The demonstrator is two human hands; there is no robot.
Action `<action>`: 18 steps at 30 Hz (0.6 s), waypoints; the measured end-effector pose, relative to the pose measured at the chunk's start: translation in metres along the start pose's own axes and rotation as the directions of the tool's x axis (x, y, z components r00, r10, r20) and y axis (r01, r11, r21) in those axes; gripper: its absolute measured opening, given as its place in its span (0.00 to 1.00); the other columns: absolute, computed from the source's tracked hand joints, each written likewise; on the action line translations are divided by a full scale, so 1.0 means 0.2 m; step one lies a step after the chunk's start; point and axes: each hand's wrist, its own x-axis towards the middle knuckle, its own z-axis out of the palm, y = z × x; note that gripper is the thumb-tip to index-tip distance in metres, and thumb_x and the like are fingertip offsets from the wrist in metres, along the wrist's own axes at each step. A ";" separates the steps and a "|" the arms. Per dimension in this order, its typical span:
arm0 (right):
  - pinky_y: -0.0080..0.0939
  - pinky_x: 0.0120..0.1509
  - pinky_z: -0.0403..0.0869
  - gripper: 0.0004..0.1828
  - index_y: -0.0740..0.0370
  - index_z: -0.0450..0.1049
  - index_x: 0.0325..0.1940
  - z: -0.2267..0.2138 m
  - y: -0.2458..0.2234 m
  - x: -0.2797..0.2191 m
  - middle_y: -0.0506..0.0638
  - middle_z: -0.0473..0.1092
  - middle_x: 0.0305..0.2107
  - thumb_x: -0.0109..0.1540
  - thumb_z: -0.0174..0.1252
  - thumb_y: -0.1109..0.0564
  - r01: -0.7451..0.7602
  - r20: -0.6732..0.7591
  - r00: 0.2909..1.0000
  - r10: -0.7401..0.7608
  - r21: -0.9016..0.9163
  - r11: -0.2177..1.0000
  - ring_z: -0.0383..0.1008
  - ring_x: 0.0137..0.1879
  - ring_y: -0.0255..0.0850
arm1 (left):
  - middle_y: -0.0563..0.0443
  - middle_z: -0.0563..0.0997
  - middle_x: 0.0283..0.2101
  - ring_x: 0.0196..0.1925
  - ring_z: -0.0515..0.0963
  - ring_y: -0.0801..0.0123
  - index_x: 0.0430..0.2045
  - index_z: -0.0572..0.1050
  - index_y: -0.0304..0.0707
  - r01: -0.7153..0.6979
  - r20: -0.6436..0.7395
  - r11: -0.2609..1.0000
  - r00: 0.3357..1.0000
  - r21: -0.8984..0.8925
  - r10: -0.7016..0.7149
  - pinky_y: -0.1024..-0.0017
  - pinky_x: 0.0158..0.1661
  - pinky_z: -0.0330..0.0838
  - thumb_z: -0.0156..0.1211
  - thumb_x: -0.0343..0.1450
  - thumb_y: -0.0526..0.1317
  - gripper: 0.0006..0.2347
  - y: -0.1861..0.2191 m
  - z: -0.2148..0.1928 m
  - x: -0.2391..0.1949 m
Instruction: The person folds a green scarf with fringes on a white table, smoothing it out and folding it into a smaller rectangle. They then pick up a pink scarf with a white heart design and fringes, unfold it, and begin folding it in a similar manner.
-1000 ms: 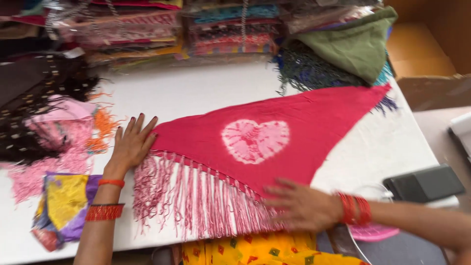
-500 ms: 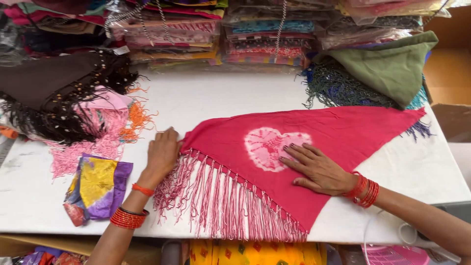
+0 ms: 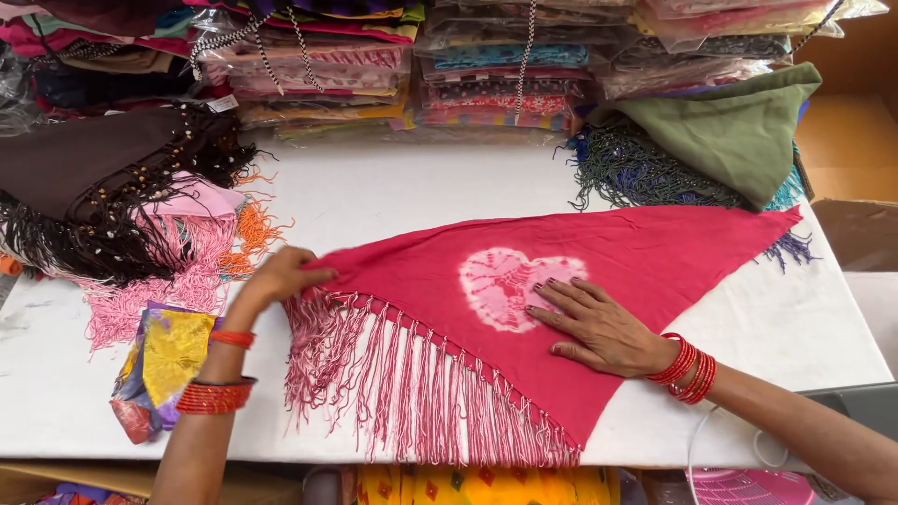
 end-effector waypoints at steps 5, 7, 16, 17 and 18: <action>0.59 0.79 0.41 0.37 0.49 0.51 0.79 -0.01 -0.01 0.00 0.57 0.46 0.75 0.69 0.41 0.34 -0.008 0.002 1.000 0.008 0.024 1.000 0.44 0.79 0.56 | 0.47 0.83 0.28 0.29 0.79 0.67 0.32 0.84 0.35 -0.140 -0.214 0.962 0.973 -0.235 0.089 0.68 0.31 0.70 0.72 0.64 0.46 0.13 -0.17 -0.03 0.14; 0.59 0.79 0.41 0.37 0.49 0.51 0.78 -0.01 -0.01 0.00 0.57 0.46 0.75 0.69 0.42 0.34 -0.013 0.001 1.000 0.013 0.018 1.000 0.44 0.79 0.56 | 0.48 0.83 0.28 0.30 0.79 0.68 0.32 0.83 0.35 -0.198 -0.292 0.948 0.949 -0.250 0.121 0.68 0.32 0.71 0.72 0.64 0.44 0.12 -0.17 -0.01 0.15; 0.59 0.79 0.37 0.37 0.47 0.48 0.80 0.02 -0.03 0.04 0.57 0.44 0.76 0.69 0.38 0.33 -0.004 0.002 1.000 0.004 -0.068 0.998 0.40 0.80 0.54 | 0.37 0.80 0.52 0.56 0.78 0.49 0.51 0.75 0.31 -0.280 -0.701 0.885 0.542 0.371 0.465 0.57 0.57 0.69 0.61 0.69 0.32 0.15 0.43 0.14 -0.23; 0.59 0.80 0.36 0.39 0.48 0.46 0.80 0.02 -0.05 0.07 0.58 0.42 0.76 0.69 0.36 0.32 0.035 -0.071 0.997 -0.042 -0.103 0.994 0.38 0.80 0.54 | 0.36 0.78 0.56 0.60 0.76 0.48 0.54 0.73 0.31 -0.471 -0.618 0.847 0.596 0.248 0.512 0.58 0.62 0.67 0.58 0.71 0.35 0.16 0.47 0.21 -0.23; 0.60 0.80 0.35 0.40 0.50 0.45 0.80 0.01 -0.06 0.10 0.60 0.41 0.76 0.69 0.35 0.31 0.070 -0.141 0.986 -0.090 -0.141 0.988 0.37 0.81 0.54 | 0.36 0.76 0.61 0.64 0.74 0.47 0.57 0.71 0.31 -0.628 -0.530 0.772 0.625 0.095 0.573 0.59 0.66 0.66 0.55 0.74 0.38 0.17 0.51 0.28 -0.22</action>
